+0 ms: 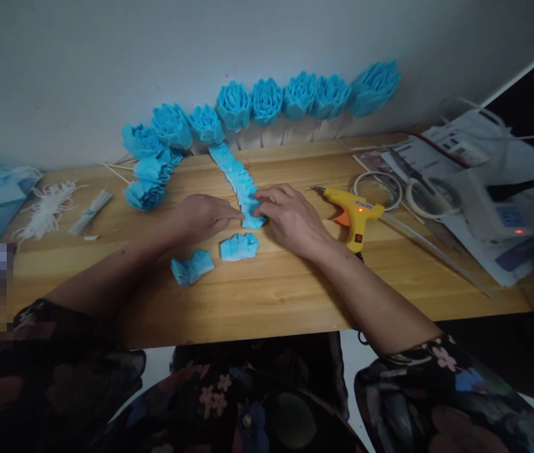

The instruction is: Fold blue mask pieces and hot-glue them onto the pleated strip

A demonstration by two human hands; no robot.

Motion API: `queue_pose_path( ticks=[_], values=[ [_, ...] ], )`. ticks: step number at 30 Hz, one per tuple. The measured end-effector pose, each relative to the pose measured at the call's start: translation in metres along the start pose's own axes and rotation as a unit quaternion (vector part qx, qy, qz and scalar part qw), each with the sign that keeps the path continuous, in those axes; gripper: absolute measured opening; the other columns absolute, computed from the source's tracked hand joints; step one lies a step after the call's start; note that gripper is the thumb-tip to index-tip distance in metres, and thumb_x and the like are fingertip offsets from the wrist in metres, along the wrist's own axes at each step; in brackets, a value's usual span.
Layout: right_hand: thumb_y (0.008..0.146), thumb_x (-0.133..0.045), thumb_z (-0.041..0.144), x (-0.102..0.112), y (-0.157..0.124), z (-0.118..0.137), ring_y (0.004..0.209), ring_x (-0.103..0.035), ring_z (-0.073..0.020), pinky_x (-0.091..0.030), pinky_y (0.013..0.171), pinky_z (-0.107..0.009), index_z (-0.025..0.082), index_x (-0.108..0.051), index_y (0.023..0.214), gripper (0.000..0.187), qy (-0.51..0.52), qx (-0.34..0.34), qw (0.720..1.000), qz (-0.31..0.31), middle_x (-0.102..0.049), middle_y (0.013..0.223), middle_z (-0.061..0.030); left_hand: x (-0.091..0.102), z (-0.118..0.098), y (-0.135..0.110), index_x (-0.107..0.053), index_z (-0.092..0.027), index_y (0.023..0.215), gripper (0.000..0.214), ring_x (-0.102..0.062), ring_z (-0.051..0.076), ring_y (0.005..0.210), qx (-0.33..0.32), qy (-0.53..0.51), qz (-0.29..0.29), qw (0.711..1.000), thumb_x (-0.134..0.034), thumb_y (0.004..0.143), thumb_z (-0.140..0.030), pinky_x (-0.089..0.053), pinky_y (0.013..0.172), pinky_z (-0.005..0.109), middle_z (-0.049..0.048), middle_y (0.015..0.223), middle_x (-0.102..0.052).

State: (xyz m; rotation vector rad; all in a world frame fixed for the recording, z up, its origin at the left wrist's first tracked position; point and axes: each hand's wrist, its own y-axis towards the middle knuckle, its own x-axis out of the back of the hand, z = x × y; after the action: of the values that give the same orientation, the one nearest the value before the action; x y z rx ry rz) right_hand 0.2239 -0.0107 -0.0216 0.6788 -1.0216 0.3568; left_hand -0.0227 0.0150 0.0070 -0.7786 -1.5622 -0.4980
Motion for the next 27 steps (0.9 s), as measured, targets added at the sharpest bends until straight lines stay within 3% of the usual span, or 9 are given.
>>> queue_pose_path(
  ticks=[6,10,13,17,21,24,27],
  values=[
    [0.088,-0.049,0.004,-0.001,0.000,0.002,0.120,-0.063,-0.0303,-0.050,0.102,-0.051,0.023,-0.074,0.099,0.033,-0.003,-0.006,1.000,-0.009,-0.073,0.129,-0.0109,0.000,-0.004,0.001,-0.075,-0.025,0.127,0.040,-0.072,0.021,0.106,-0.018,0.015,0.004,1.000,-0.042,0.104,-0.021,-0.047,0.081,0.030,0.0064,0.122,-0.078],
    [0.091,-0.045,0.006,0.017,0.000,-0.003,0.109,-0.069,-0.0290,-0.053,0.096,-0.047,0.022,-0.070,0.104,0.033,0.008,-0.036,0.995,-0.093,-0.077,0.112,-0.0112,0.002,-0.003,-0.002,-0.076,-0.025,0.122,0.039,-0.073,0.021,0.101,-0.044,-0.004,-0.003,0.999,-0.041,0.104,-0.024,-0.046,0.078,0.029,0.0063,0.119,-0.079],
    [0.095,-0.046,0.014,0.031,0.011,-0.010,0.107,-0.070,-0.0297,-0.054,0.093,-0.046,0.024,-0.071,0.114,0.032,-0.029,-0.075,0.993,-0.083,-0.078,0.110,-0.0102,0.005,-0.004,-0.004,-0.078,-0.024,0.109,0.037,-0.072,0.020,0.092,-0.046,-0.017,-0.014,0.999,-0.041,0.103,-0.024,-0.044,0.074,0.030,0.0068,0.109,-0.080],
    [0.098,-0.049,0.024,0.032,0.055,-0.011,0.110,-0.071,-0.0309,-0.053,0.091,-0.042,0.021,-0.073,0.120,0.033,-0.081,-0.113,0.990,0.004,-0.077,0.120,-0.0120,0.008,-0.010,-0.005,-0.077,-0.021,0.096,0.037,-0.070,0.021,0.083,-0.034,-0.001,-0.012,0.999,-0.041,0.102,-0.025,-0.043,0.071,0.032,0.0085,0.095,-0.078],
    [0.099,-0.046,0.023,0.012,0.115,-0.011,0.112,-0.071,-0.0336,-0.052,0.088,-0.040,0.020,-0.076,0.116,0.035,-0.126,-0.184,0.969,0.102,-0.077,0.121,-0.0154,0.008,-0.015,-0.003,-0.077,-0.020,0.093,0.035,-0.071,0.023,0.083,-0.018,0.019,-0.002,1.000,-0.043,0.101,-0.024,-0.043,0.068,0.032,0.0096,0.093,-0.077],
    [0.101,-0.046,0.030,-0.008,0.153,-0.016,0.116,-0.070,-0.0343,-0.052,0.089,-0.040,0.021,-0.077,0.120,0.037,-0.117,-0.267,0.949,0.123,-0.075,0.128,-0.0167,0.006,-0.016,-0.002,-0.077,-0.021,0.096,0.031,-0.072,0.024,0.087,-0.019,0.038,-0.009,0.999,-0.046,0.100,-0.020,-0.042,0.065,0.032,0.0103,0.097,-0.079],
    [0.100,-0.049,0.034,-0.023,0.175,-0.022,0.115,-0.071,-0.0333,-0.054,0.089,-0.038,0.021,-0.077,0.121,0.037,-0.112,-0.296,0.941,0.122,-0.075,0.129,-0.0166,0.005,-0.015,-0.002,-0.077,-0.020,0.094,0.030,-0.072,0.024,0.084,-0.028,0.036,-0.018,0.999,-0.048,0.097,-0.017,-0.043,0.064,0.032,0.0099,0.093,-0.078]
  ],
)
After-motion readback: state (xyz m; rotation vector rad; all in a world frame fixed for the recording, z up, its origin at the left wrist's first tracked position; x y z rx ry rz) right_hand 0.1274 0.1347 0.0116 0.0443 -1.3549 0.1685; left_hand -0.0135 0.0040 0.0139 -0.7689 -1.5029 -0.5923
